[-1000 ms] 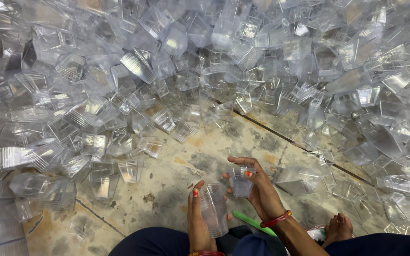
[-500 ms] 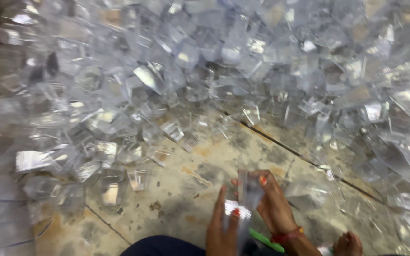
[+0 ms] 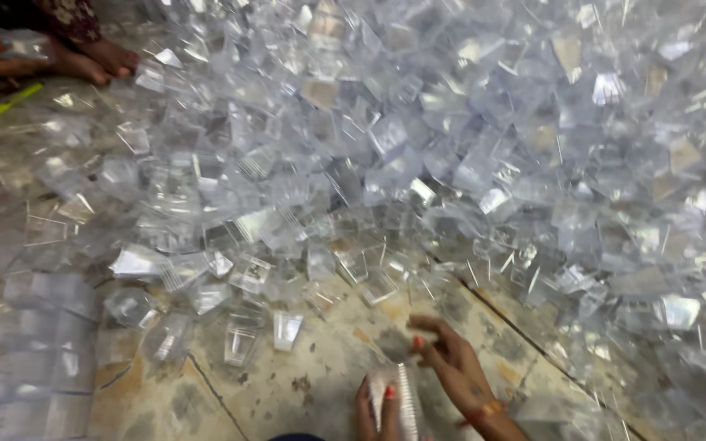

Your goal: The person sits on the floor beside a large pile of clear plastic cups, picks up cups one at a time, and nests them into a stack held in one hand. The person places completed stacks aside and continues building new stacks from the loose cups.

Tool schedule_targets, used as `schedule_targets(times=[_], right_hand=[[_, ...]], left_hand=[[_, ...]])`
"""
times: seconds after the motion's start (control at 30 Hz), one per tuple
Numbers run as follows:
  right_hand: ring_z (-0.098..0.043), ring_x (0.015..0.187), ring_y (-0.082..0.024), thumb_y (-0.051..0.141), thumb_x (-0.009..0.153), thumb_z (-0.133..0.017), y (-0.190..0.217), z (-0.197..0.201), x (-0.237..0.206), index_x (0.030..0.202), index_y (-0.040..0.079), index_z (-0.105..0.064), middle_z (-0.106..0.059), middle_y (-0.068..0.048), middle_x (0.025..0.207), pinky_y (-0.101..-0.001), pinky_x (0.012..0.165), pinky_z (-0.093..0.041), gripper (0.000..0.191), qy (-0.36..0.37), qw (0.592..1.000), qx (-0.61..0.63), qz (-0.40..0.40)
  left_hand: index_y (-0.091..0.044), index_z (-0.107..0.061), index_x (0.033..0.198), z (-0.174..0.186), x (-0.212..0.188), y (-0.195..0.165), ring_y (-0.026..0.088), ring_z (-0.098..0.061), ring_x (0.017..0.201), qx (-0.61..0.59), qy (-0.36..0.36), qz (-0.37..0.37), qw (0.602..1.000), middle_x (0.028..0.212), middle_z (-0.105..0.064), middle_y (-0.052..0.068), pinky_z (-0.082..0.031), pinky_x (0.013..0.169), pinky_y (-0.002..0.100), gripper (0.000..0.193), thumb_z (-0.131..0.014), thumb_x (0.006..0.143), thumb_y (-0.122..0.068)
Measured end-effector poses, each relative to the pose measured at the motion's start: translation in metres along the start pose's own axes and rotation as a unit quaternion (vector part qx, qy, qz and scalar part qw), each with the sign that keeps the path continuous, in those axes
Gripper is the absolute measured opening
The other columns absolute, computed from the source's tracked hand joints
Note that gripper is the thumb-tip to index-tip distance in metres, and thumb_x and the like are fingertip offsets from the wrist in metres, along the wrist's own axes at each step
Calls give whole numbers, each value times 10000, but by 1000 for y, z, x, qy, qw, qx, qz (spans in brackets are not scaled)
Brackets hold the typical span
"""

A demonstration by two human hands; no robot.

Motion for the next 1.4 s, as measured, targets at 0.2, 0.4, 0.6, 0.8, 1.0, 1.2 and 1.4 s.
schedule_targets(times=[0.2,0.4,0.6,0.8,1.0,1.2,1.4], right_hand=[[-769,704,-207,256,892,-718,12,-50,93,1379,79,-468,-702,-64,1216,-320,681,-558,576,-124,970,-209,-12],[-725,684,-140,219,939,-594,-20,-39,90,1225,105,-685,-817,-33,916,-287,579,-532,321,-31,997,-48,-51],[-495,534,-95,259,978,-659,-12,30,13,1127,17,-792,-644,-18,660,-264,487,-389,313,-6,998,-45,-53],[-413,486,-63,353,1013,-613,3,24,-12,998,21,-816,-573,39,604,-251,448,-324,390,231,953,-178,-79],[-683,917,-229,405,934,-614,20,3,55,1081,152,-801,-763,-63,1085,-401,820,-546,347,2,912,-397,100],[-475,1405,-357,356,742,-750,25,-40,108,1338,55,-605,-581,-157,1476,-580,1119,-303,683,-84,729,-609,301],[-627,1302,-258,213,868,-791,41,-1,74,1211,77,-737,-707,-103,1302,-443,1102,-445,372,-189,904,-295,246]], left_hand=[[-97,-463,1496,-2,23,-21,251,-682,1197,-47,-84,91,991,1327,-690,187,-515,1028,363,699,-731,871,-259],[-102,-431,1517,-4,15,-8,253,-687,1190,-37,-44,57,997,1320,-687,189,-519,1032,370,741,-742,865,-269],[-107,-399,1537,-16,-13,17,254,-692,1183,64,159,2,985,1312,-685,191,-523,1036,376,783,-753,859,-278],[-80,-274,1584,-21,-29,19,234,-605,1358,153,251,-95,951,1465,-583,146,-448,1129,364,826,-737,919,-240],[-74,-346,1554,-15,-12,30,272,-611,1301,-16,177,-56,983,1440,-614,179,-433,1114,400,821,-766,854,-164],[-125,-356,1552,-11,-3,29,248,-607,1294,3,139,-51,989,1427,-626,151,-436,1105,381,813,-763,849,-148],[-117,-334,1579,-10,-17,7,236,-636,1277,122,165,-100,974,1437,-624,144,-479,1068,367,846,-763,851,-158]])
Point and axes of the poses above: each hand's wrist, its own x-axis towards the middle knuckle, its own z-axis out of the back of the hand, y = z × x, the point moved 4 cm from there along x, towards the middle knuckle
